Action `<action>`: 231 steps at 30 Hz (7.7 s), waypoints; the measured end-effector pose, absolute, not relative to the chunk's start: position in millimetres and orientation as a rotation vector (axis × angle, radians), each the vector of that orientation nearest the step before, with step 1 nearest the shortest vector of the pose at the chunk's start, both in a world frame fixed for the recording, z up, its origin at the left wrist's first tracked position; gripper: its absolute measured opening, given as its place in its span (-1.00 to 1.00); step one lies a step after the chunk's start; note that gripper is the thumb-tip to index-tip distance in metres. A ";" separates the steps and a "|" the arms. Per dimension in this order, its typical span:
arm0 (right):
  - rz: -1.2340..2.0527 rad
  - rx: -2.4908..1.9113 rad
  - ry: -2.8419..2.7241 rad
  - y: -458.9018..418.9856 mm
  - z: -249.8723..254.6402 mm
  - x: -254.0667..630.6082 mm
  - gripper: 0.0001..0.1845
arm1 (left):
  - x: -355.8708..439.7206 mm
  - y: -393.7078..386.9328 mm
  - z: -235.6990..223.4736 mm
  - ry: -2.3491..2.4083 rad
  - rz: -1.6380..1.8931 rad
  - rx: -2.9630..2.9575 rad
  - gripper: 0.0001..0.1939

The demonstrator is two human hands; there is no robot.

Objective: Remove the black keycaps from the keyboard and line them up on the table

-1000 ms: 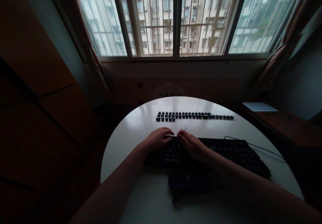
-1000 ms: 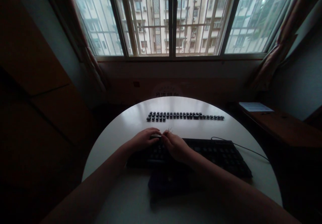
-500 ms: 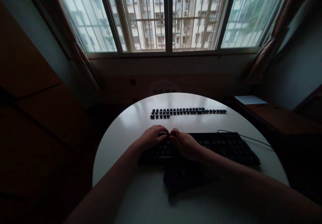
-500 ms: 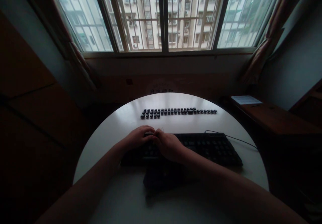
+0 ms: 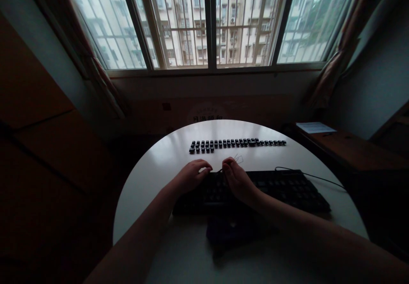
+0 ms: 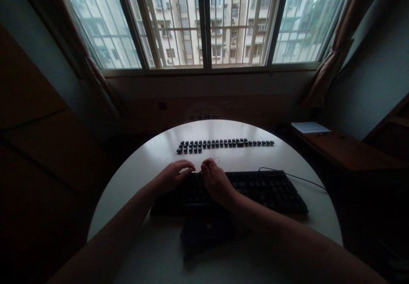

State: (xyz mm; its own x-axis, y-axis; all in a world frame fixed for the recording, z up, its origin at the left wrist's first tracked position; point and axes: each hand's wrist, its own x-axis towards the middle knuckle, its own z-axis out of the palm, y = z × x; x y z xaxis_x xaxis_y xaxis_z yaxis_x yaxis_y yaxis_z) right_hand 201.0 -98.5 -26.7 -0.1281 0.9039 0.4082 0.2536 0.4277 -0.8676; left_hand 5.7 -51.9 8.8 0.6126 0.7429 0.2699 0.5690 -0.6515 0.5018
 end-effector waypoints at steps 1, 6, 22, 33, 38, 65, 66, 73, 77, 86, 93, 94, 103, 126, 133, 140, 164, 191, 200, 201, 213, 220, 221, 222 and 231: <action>0.715 -1.048 -1.690 -100.9 -24.5 200.7 -0.74 | 7.1 -54.1 12.2 1.037 0.677 2.470 -0.77; 0.515 -1.019 -1.907 -110.7 -16.3 198.5 -0.84 | 12.6 -62.3 20.1 0.952 0.607 2.459 -0.77; 0.179 -0.978 -2.151 -126.1 8.9 203.6 -0.90 | 14.1 -62.5 22.3 0.857 0.588 2.162 -0.79; 0.698 -0.981 -1.689 -109.6 1.7 208.1 -0.56 | 11.4 -54.4 15.0 1.158 0.788 2.190 -0.71; 0.380 -1.038 -1.737 -110.8 5.9 214.7 -0.49 | 4.3 -48.7 14.6 1.274 0.951 2.084 -0.68; 0.200 -1.144 -2.104 -76.1 8.2 218.8 -0.81 | 8.8 -61.7 16.9 1.020 0.904 2.138 -0.59; 0.219 -1.205 -2.113 -64.8 10.2 220.8 -0.82 | 5.5 -58.4 17.0 1.127 0.951 2.133 -0.61; 0.451 -1.602 -2.166 25.9 0.2 231.8 -0.81 | -13.4 -39.0 10.0 1.482 0.721 2.239 -0.78; 0.489 -1.696 -2.171 51.3 -12.2 227.4 -0.82 | -15.0 -39.2 8.3 1.437 0.649 2.278 -0.77; 0.512 -1.771 -2.140 64.7 -19.2 215.1 -0.77 | -16.2 -39.8 5.4 1.422 0.636 2.318 -0.76; 0.488 -1.753 -2.116 60.8 -18.3 215.8 -0.76 | -16.2 -42.1 8.8 1.424 0.602 2.324 -0.77; 0.481 -1.743 -2.111 60.4 -18.1 215.9 -0.74 | -16.3 -41.8 8.2 1.422 0.608 2.324 -0.76; 0.417 -1.560 -2.044 39.4 2.7 225.5 -0.78 | -16.5 -42.1 9.7 1.399 0.633 2.324 -0.76; 1.570 -0.757 -1.415 -85.8 -3.0 235.4 -0.49 | 0.8 -37.8 -6.6 1.410 0.318 2.515 -0.74; 1.446 -0.741 -1.315 -86.8 -25.5 214.5 -0.49 | 12.7 -30.1 7.1 1.429 -0.013 2.526 -0.74; 1.263 -0.843 -1.479 -85.9 -32.1 216.4 -0.50 | 30.0 -23.9 9.6 1.539 -0.116 2.513 -0.68; 0.723 -1.061 -2.220 -103.4 -7.0 218.1 -0.81 | 28.9 -24.0 -8.3 1.650 0.095 2.560 -0.64; 0.651 -0.812 -1.794 -106.1 -16.9 223.2 -0.93 | 31.0 -49.7 21.7 1.079 0.558 2.486 -0.72; -0.012 -1.095 -1.878 -101.5 4.6 239.4 -0.75 | 25.2 -49.2 24.1 1.034 0.636 2.388 -0.74; -0.059 -1.094 -1.895 -100.2 5.4 240.3 -0.75 | 26.6 -51.7 26.3 1.007 0.585 2.389 -0.74; 0.074 -1.045 -2.085 -98.4 -1.9 237.9 -0.77 | 36.3 -55.3 15.0 0.796 0.553 2.306 -0.69; 0.079 -1.057 -2.105 -99.8 -1.2 235.5 -0.78 | 38.6 -52.9 11.9 0.860 0.541 2.297 -0.69; 0.071 -1.064 -2.105 -99.7 -1.7 235.5 -0.79 | 38.9 -52.9 12.6 0.856 0.533 2.302 -0.68; 0.062 -1.071 -2.103 -99.5 -2.0 235.9 -0.80 | 38.6 -52.5 13.4 0.860 0.528 2.309 -0.67; 0.190 -1.438 -2.099 -47.4 1.5 254.5 -0.82 | 17.6 -33.8 8.4 1.486 0.374 2.564 -0.73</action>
State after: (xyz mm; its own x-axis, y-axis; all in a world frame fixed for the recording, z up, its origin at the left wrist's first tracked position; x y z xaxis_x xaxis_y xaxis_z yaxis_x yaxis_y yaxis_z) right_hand 254.5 -47.4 1.5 -0.2491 0.8903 0.3813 0.8074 0.4083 -0.4259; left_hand 17.6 -33.8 8.4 0.4768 0.8683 0.1368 0.8298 -0.4960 0.2558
